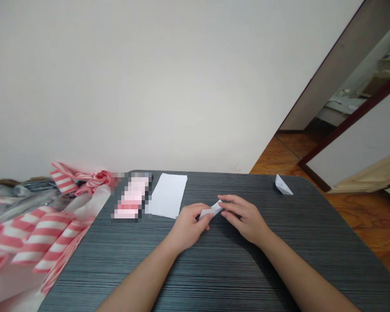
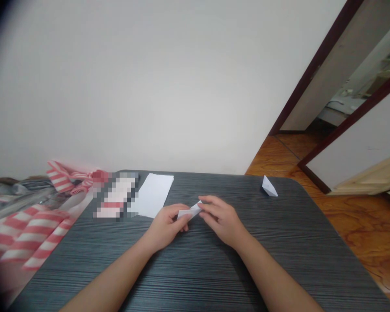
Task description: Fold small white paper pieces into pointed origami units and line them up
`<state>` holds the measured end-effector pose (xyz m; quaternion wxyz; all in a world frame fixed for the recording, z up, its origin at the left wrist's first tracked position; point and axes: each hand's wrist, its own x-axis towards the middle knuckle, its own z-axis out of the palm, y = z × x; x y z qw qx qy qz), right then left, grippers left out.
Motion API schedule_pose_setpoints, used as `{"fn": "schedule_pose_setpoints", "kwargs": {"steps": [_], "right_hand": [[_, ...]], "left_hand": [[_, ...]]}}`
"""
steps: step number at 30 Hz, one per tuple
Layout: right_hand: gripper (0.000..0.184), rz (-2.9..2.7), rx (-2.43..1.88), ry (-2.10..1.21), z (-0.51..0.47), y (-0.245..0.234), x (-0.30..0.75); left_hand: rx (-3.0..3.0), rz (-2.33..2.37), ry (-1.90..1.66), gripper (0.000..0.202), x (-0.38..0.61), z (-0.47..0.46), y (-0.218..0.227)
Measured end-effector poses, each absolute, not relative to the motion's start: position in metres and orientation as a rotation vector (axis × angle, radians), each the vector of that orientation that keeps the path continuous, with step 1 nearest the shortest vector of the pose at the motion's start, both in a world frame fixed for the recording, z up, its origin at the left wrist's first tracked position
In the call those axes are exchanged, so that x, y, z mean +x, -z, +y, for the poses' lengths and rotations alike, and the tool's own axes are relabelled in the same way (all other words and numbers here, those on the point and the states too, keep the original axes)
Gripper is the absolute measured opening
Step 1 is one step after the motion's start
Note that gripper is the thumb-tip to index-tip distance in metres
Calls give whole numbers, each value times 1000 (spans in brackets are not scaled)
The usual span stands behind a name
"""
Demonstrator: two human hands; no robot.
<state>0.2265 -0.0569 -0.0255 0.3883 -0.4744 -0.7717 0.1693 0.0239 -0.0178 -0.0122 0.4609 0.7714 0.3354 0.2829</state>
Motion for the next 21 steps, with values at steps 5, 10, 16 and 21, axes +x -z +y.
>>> {"fn": "schedule_pose_setpoints", "kwargs": {"steps": [5,10,16,21], "right_hand": [[30,-1963,-1220,-470,-57,26,226],[23,-1923,-1271,-563,-56,25,226],[18,-1849,-1288,-675,-55,22,225],[19,-1822,-1253,-694,-54,21,224]], "left_hand": [[1913,795,-753,35,24,-17,11],[1917,780,-751,25,24,-17,14],[1943,741,-744,25,24,-18,13],[1970,729,-750,29,25,-19,10]]}}
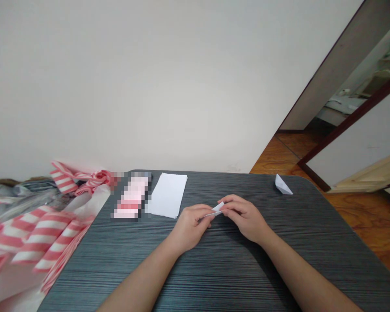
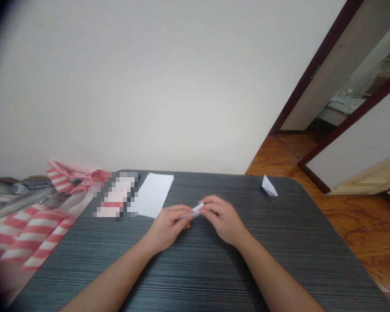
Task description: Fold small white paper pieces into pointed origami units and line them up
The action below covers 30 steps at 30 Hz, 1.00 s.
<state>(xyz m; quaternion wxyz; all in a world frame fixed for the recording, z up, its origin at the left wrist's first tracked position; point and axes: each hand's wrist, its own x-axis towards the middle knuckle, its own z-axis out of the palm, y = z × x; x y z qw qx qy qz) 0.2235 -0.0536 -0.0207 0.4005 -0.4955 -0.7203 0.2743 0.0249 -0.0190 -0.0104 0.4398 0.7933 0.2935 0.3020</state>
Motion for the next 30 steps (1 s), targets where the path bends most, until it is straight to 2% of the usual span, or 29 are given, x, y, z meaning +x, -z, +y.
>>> {"fn": "schedule_pose_setpoints", "kwargs": {"steps": [8,15,20,24,28,30], "right_hand": [[18,-1823,-1278,-690,-55,18,222],[8,-1738,-1300,-689,-54,22,221],[12,-1762,-1324,-659,-54,19,222],[13,-1796,-1321,-629,-54,16,223],[14,-1837,-1310,-630,-55,13,222],[13,-1859,-1292,-647,-55,12,222]], "left_hand": [[1957,764,-748,32,26,-20,8],[1957,783,-745,34,26,-20,7],[1960,793,-737,33,26,-19,9],[1846,865,-699,18,25,-20,13],[1763,920,-670,39,25,-21,14],[1763,932,-635,39,25,-21,13]]}}
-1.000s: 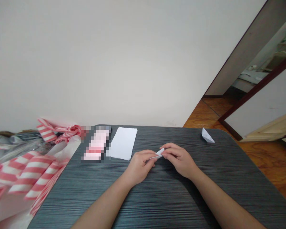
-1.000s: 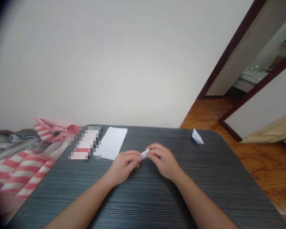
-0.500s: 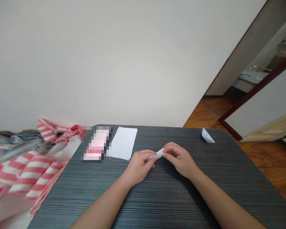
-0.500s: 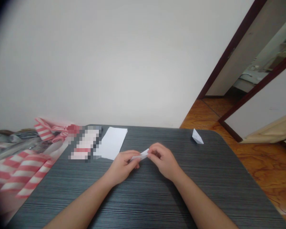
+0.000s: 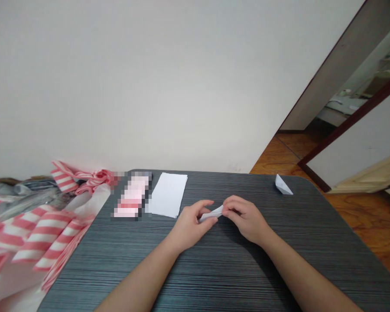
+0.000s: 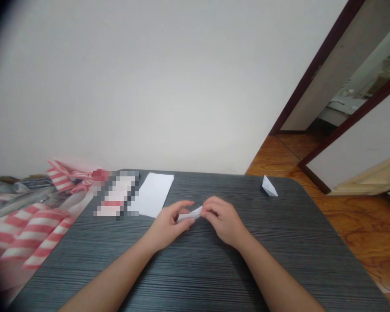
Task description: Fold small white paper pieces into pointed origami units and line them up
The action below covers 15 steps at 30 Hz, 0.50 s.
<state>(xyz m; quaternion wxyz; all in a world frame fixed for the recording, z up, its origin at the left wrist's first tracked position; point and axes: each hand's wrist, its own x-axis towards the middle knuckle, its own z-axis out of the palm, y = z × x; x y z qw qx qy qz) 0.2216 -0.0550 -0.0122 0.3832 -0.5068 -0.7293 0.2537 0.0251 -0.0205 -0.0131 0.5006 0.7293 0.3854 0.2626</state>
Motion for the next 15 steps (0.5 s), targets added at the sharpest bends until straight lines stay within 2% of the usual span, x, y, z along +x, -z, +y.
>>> {"fn": "schedule_pose_setpoints", "kwargs": {"steps": [3,7,10,14,15], "right_hand": [[12,-1869,-1262,-697,-56,15,220],[7,-1700,-1264,-892,-58,24,217],[25,-1562,-1235,-1058,-59,29,216],[8,-1638,-1326,-1099,-59,26,217],[10,-1652,-1350,-1086,-59,25,217]], "left_hand": [[1773,930,-575,26,25,-21,13],[1751,931,-585,27,25,-21,15],[1710,919,-609,26,25,-20,16],[1664,875,-620,23,25,-20,15],[1656,866,-621,23,25,-20,14]]}}
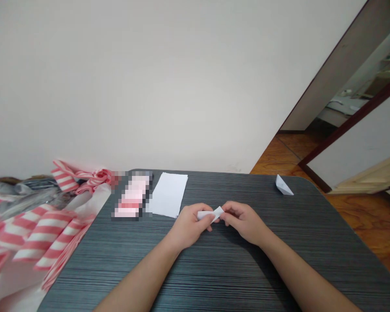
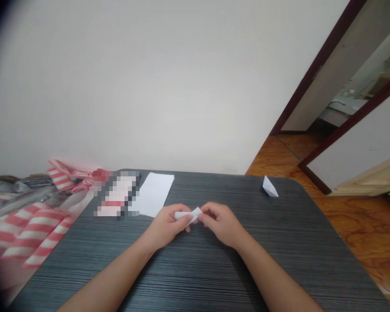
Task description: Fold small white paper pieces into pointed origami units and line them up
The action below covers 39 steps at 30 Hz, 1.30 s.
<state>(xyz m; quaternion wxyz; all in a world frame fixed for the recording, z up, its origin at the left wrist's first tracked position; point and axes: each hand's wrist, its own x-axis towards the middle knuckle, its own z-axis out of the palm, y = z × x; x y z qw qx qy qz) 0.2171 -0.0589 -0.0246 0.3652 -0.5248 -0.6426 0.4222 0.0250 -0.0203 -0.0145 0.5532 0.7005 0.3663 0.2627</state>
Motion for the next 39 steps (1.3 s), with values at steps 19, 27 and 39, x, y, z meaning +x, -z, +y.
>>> {"fn": "schedule_pose_setpoints", "kwargs": {"steps": [19,27,39], "right_hand": [[18,-1672,-1371,-1137,-62,18,216],[13,-1664,-1271,-1103,-61,19,215],[16,-1802,-1140,-957,-59,20,218]], "left_hand": [[1608,836,-558,28,25,-20,11],[1446,820,-551,25,26,-20,13],[1383,788,-542,26,27,-19,17]]}}
